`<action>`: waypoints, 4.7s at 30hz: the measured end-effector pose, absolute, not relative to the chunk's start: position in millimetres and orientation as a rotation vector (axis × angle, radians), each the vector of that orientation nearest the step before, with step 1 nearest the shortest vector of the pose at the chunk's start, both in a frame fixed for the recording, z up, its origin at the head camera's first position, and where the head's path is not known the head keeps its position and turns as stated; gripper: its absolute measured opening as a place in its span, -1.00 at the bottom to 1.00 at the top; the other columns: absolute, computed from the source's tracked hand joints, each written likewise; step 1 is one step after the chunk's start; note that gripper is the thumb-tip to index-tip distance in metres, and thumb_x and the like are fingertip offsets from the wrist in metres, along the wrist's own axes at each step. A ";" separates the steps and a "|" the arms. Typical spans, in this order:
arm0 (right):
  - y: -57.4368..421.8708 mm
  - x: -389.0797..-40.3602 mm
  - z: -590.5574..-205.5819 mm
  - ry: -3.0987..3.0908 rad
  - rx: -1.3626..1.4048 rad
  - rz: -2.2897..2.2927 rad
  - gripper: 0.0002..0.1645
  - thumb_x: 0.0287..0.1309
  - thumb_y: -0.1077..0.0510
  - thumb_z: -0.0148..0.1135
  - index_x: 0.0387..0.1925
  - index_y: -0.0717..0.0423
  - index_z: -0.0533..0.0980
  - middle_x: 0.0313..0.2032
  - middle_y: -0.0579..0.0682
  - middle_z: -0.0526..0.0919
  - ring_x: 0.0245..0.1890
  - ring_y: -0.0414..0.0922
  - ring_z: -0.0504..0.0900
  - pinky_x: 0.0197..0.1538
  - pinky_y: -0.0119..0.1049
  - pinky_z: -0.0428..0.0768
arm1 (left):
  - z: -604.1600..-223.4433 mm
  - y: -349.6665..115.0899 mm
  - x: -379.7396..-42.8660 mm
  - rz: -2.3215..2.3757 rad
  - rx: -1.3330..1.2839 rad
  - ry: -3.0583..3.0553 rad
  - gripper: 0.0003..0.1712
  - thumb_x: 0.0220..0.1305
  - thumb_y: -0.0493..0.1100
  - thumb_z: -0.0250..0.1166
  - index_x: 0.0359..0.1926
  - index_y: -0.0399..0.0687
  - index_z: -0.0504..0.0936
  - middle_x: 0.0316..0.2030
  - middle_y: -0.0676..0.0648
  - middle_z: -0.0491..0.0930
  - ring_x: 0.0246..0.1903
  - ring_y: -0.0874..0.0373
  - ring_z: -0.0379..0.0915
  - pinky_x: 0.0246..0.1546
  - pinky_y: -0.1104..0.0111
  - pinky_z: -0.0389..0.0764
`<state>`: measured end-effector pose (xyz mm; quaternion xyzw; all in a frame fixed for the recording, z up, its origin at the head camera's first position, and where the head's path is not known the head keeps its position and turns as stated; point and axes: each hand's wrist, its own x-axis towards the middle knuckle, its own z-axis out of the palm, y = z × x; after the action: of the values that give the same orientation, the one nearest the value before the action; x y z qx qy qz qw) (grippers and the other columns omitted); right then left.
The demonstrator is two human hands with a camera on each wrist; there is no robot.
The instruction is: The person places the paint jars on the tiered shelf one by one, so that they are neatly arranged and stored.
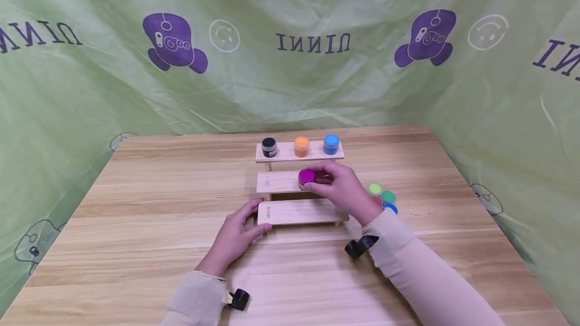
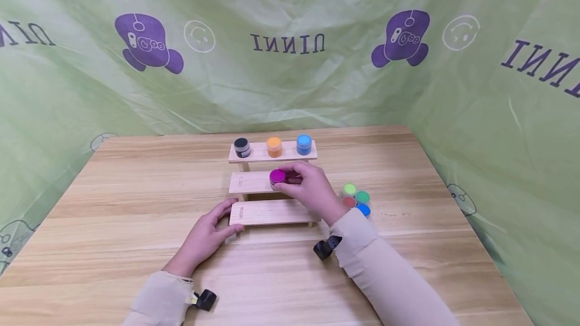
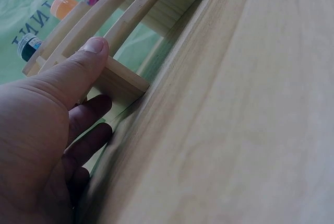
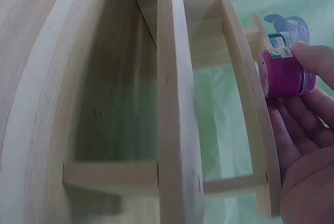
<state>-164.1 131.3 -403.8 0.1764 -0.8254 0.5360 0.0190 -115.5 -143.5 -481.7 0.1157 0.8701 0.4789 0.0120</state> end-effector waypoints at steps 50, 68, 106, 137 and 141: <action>58.6 -173.0 -400.7 -2.665 0.502 1.626 -0.48 0.09 0.16 0.52 0.10 0.20 0.60 -0.03 0.09 0.70 -0.04 -0.08 0.72 -0.03 -0.42 0.66 | -480.8 -144.5 -114.6 1.477 0.383 2.740 -0.23 0.14 -0.01 0.51 0.36 0.03 0.47 0.15 -0.05 0.64 0.31 -0.01 0.40 0.40 0.01 0.25; 51.8 -172.3 -403.7 -2.637 0.499 1.548 -0.50 0.07 0.13 0.54 0.07 0.12 0.63 -0.07 0.03 0.72 -0.11 -0.16 0.71 -0.05 -0.43 0.66 | -479.6 -144.2 -113.8 1.456 0.354 2.746 -0.22 0.14 0.01 0.51 0.37 0.04 0.46 0.17 -0.07 0.63 0.32 -0.03 0.39 0.41 0.00 0.24; 76.0 -158.8 -407.5 -2.617 0.431 1.611 -0.45 0.10 0.13 0.52 0.14 0.11 0.59 0.03 0.00 0.69 0.02 -0.13 0.69 0.09 -0.38 0.62 | -481.1 -144.4 -114.6 1.472 0.364 2.733 -0.22 0.15 -0.01 0.51 0.37 0.04 0.46 0.17 -0.07 0.62 0.33 -0.02 0.37 0.41 0.01 0.23; 116.8 -134.6 -414.6 -2.520 0.365 1.678 -0.52 0.15 0.14 0.48 0.11 0.10 0.60 0.00 0.01 0.71 0.00 -0.07 0.69 0.12 -0.16 0.64 | -482.4 -144.9 -113.2 1.491 0.352 2.717 -0.23 0.14 -0.05 0.52 0.37 0.01 0.46 0.18 -0.08 0.62 0.35 -0.04 0.34 0.42 -0.01 0.20; 121.9 -131.4 -413.7 -2.496 0.324 1.700 -0.53 0.15 0.15 0.48 0.11 0.14 0.60 -0.01 0.00 0.72 0.00 -0.07 0.68 0.14 -0.13 0.63 | -481.8 -144.8 -113.0 1.490 0.344 2.715 -0.23 0.14 -0.06 0.52 0.37 0.03 0.46 0.17 -0.08 0.62 0.36 -0.03 0.33 0.42 -0.01 0.20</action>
<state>-131.4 121.9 -413.7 0.1066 -0.8206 0.5590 0.0519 -113.0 -144.8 -481.8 0.1105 0.8711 0.4783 0.0129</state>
